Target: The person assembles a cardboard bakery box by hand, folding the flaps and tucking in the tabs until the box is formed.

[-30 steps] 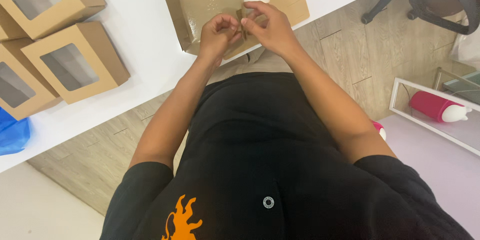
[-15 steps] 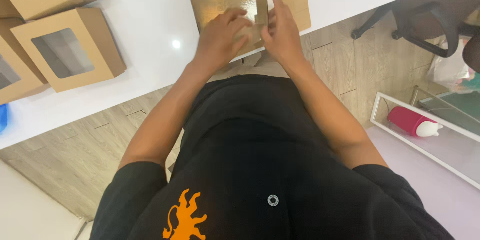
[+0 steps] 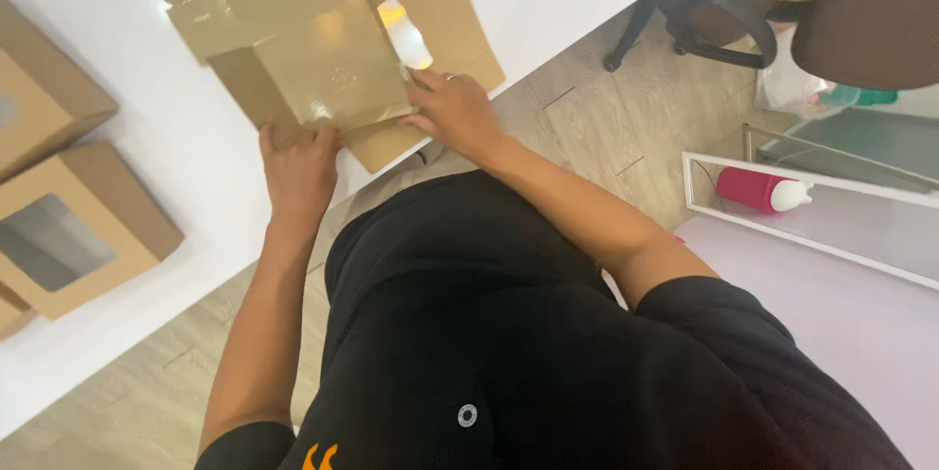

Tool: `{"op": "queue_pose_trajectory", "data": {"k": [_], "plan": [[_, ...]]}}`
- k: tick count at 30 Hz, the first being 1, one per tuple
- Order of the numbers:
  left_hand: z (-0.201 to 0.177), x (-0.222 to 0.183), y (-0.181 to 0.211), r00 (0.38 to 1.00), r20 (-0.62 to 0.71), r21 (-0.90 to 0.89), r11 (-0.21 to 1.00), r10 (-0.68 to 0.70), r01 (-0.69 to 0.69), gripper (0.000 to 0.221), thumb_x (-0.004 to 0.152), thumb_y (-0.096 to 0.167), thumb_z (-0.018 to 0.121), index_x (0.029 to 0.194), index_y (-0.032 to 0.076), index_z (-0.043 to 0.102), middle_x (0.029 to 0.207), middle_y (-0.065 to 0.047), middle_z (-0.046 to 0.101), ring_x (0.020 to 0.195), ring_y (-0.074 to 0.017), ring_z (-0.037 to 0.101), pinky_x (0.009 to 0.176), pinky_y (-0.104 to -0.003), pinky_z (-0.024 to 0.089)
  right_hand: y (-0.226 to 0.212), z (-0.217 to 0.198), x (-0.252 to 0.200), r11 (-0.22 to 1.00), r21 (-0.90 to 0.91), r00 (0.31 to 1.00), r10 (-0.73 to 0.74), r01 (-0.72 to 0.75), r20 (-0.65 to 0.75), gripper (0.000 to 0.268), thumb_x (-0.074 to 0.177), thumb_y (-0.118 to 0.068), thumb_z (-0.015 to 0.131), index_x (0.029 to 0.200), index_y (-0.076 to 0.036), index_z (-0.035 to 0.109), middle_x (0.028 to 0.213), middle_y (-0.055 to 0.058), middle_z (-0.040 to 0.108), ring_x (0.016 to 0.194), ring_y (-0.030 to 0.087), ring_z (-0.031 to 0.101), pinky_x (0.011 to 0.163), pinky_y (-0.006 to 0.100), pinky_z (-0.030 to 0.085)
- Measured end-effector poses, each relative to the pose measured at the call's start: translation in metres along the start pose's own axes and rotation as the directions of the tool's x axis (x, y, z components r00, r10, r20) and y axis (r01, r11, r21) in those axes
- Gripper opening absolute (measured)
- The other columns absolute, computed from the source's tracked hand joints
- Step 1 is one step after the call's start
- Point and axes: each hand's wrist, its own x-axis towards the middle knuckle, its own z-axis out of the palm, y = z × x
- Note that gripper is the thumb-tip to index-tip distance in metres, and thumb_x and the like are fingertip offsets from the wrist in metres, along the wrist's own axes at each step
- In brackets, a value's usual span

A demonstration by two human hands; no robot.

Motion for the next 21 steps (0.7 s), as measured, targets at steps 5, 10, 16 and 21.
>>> {"op": "queue_pose_trajectory", "data": {"k": [5,10,16,21], "plan": [[-0.001,0.010,0.004,0.978,0.189,0.068,0.995,-0.083,0.071,0.016,0.110,0.030,0.063,0.103,0.016,0.065,0.084,-0.006,0.078,0.082,-0.0231,0.080,0.125,-0.046,0.025,0.023,0.026,0.004,0.984,0.093,0.977,0.136,-0.152,0.162,0.034,0.099,-0.052,0.065,0.095,-0.018,0.067,0.093,0.002,0.068,0.080,0.027,0.072,0.076,0.044,0.052],[-0.081,0.022,0.015,0.940,0.340,-0.148,0.989,0.035,0.017,0.039,0.099,0.046,0.068,0.129,0.022,0.072,0.107,-0.005,0.081,0.103,-0.0279,0.079,0.131,-0.056,0.016,0.082,-0.080,-0.011,0.730,0.664,0.942,-0.085,-0.163,0.324,0.063,0.093,-0.029,0.080,0.150,-0.022,0.054,0.147,0.018,0.060,0.138,0.042,0.056,0.115,0.055,0.044],[-0.087,0.026,0.023,0.810,-0.268,-0.508,0.791,-0.522,0.342,0.069,0.111,0.041,0.069,0.156,-0.003,0.040,0.157,-0.027,0.043,0.145,-0.0446,0.038,0.121,-0.058,0.031,0.397,-0.033,-0.101,0.505,0.730,0.491,0.830,-0.460,-0.264,0.034,0.098,-0.037,0.076,0.122,-0.020,0.060,0.123,0.003,0.061,0.104,0.021,0.063,0.091,0.032,0.051],[-0.017,0.012,0.007,0.726,0.157,-0.651,0.483,-0.670,0.586,0.037,0.104,0.021,0.049,0.135,0.006,0.062,0.127,-0.017,0.064,0.119,-0.0353,0.056,0.100,-0.045,0.042,0.469,-0.076,-0.086,0.172,0.521,0.144,0.985,-0.836,-0.095,0.084,0.091,-0.053,0.095,0.136,-0.014,0.036,0.152,0.023,0.026,0.114,0.036,0.066,0.090,0.046,0.064]]}}
